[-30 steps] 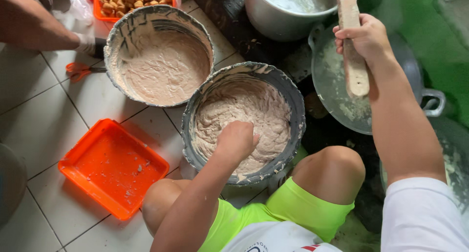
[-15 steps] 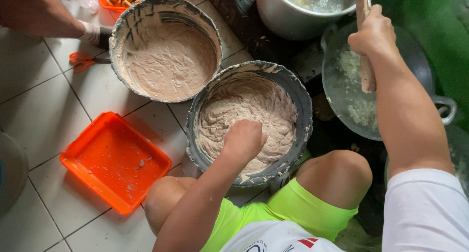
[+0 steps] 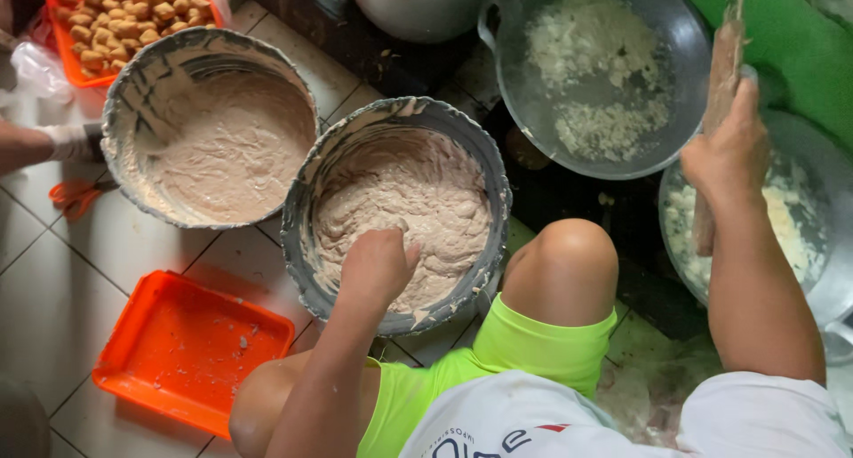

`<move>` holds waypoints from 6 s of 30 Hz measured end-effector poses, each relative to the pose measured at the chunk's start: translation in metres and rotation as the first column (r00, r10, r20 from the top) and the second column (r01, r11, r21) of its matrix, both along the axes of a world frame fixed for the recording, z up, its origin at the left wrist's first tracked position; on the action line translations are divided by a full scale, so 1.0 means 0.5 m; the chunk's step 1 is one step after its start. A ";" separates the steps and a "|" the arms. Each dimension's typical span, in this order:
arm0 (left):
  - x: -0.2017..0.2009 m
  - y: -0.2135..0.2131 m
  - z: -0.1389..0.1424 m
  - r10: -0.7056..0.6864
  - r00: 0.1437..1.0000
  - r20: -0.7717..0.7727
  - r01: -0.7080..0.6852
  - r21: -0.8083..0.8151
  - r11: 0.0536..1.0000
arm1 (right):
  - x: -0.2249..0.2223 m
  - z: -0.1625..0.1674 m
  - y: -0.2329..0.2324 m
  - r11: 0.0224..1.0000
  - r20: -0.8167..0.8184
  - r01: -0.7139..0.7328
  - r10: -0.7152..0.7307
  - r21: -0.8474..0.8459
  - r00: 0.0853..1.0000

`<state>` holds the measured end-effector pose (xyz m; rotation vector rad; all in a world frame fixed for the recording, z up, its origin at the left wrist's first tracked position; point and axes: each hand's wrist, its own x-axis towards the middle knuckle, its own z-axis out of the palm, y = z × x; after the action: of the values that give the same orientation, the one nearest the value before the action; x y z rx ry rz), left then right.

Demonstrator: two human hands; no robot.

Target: The person scoops dough from a large bowl using a spoon and drops small portions into a pot of hot oil to fry. The person occasionally uses a slotted spoon to stir the frying dough balls. The person sits on the floor while working.

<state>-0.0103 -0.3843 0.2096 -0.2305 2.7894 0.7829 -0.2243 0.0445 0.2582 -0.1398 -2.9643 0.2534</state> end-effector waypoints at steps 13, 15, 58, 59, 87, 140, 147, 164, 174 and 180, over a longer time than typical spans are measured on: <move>0.002 0.008 -0.016 -0.043 0.999 -0.017 0.043 -0.021 0.999 | 0.127 -0.175 0.100 0.988 0.043 -0.031 0.038 -0.149 0.998; 0.003 0.008 -0.021 -0.044 0.999 -0.015 0.044 -0.027 0.999 | 0.120 -0.196 0.076 0.828 0.308 0.216 -0.055 -0.517 0.950; 0.003 0.008 -0.004 0.020 0.997 -0.071 -0.019 0.010 1.000 | -0.210 0.033 -0.545 0.722 0.199 -0.145 0.369 -0.676 0.908; 0.004 0.007 -0.004 0.021 0.998 -0.066 -0.021 0.006 1.000 | -0.207 0.028 -0.550 0.800 0.170 -0.210 0.360 -0.562 0.917; 0.033 -0.029 -0.050 -0.048 0.997 0.065 0.055 -0.122 0.991 | 0.394 -0.277 0.224 0.870 -0.133 0.467 -0.488 -0.161 0.863; 0.113 -0.264 -0.223 0.723 0.652 0.227 -0.600 -0.429 0.675 | 0.215 -0.525 -0.339 0.573 0.673 0.468 0.211 -0.673 0.709; 0.096 -0.251 -0.223 0.719 0.660 0.218 -0.592 -0.438 0.677 | 0.214 -0.499 -0.343 0.583 0.663 0.453 0.209 -0.675 0.719; 0.055 -0.169 -0.223 0.635 0.726 0.262 -0.523 -0.388 0.758 | 0.179 -0.479 -0.326 0.505 0.605 0.425 0.269 -0.751 0.750; -0.011 -0.108 -0.163 0.579 0.788 0.210 -0.480 -0.380 0.791 | 0.199 -0.327 -0.248 0.431 0.587 0.446 0.282 -0.784 0.759; -0.028 -0.051 -0.044 0.431 0.884 0.179 -0.389 -0.229 0.892 | 0.196 -0.358 -0.126 0.392 0.502 0.377 0.293 -0.839 0.814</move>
<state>-0.0243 -0.4099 0.1877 -0.9150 2.6203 0.5296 -0.1261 -0.0187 0.0792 -0.5091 -2.8435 2.2661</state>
